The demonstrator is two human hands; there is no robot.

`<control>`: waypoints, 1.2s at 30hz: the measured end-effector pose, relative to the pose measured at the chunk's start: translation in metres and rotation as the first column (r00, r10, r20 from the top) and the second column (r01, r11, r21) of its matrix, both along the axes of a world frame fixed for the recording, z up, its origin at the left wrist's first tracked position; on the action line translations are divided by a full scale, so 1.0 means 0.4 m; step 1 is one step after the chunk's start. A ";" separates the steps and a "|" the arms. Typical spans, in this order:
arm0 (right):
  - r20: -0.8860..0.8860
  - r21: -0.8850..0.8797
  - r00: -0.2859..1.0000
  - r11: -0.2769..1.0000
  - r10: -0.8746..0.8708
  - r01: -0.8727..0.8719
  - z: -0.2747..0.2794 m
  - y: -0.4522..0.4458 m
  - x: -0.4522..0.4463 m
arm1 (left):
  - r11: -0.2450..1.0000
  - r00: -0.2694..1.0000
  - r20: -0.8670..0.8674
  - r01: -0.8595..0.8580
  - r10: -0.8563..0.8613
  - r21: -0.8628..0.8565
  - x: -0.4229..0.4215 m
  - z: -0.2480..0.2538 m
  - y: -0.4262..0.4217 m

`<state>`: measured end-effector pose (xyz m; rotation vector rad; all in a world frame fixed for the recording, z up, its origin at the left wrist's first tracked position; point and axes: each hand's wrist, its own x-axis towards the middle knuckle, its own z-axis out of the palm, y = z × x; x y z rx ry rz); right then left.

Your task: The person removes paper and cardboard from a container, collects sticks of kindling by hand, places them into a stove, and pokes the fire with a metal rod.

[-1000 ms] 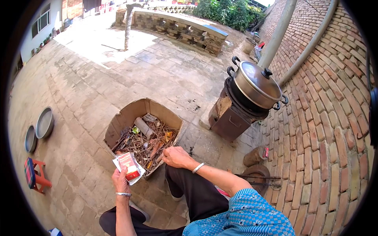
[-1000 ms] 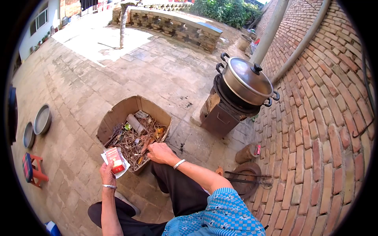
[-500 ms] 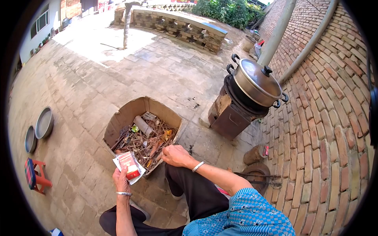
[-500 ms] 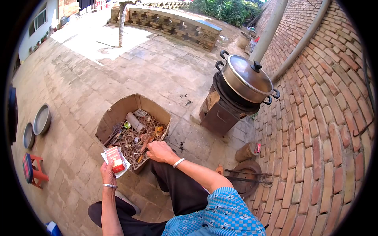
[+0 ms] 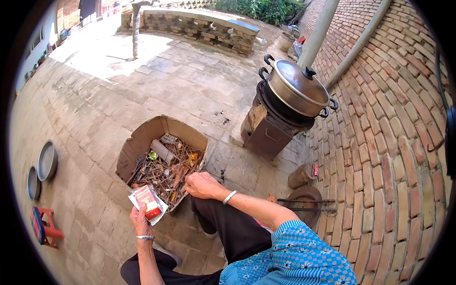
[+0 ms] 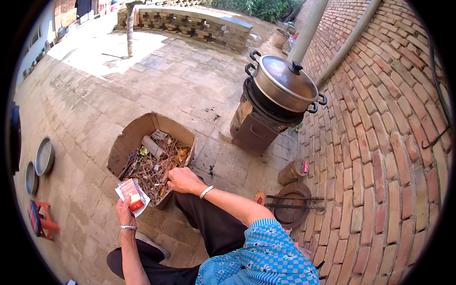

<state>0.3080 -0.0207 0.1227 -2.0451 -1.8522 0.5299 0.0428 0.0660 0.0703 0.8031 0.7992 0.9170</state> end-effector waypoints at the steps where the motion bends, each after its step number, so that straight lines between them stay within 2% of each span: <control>1: -0.001 -0.001 1.000 1.000 -0.002 0.002 0.001 0.001 0.000 | 1.000 1.000 0.005 -0.001 0.001 0.007 0.001 0.002 -0.001; 9: -0.007 -0.055 1.000 0.998 -0.021 0.021 0.012 0.001 -0.002 | 1.000 1.000 0.004 -0.001 0.001 0.004 0.000 -0.001 0.000; 36: -0.056 -0.052 0.997 0.998 -0.048 0.045 0.048 -0.002 -0.011 | 1.000 1.000 -0.002 0.008 -0.008 0.014 0.008 0.014 -0.007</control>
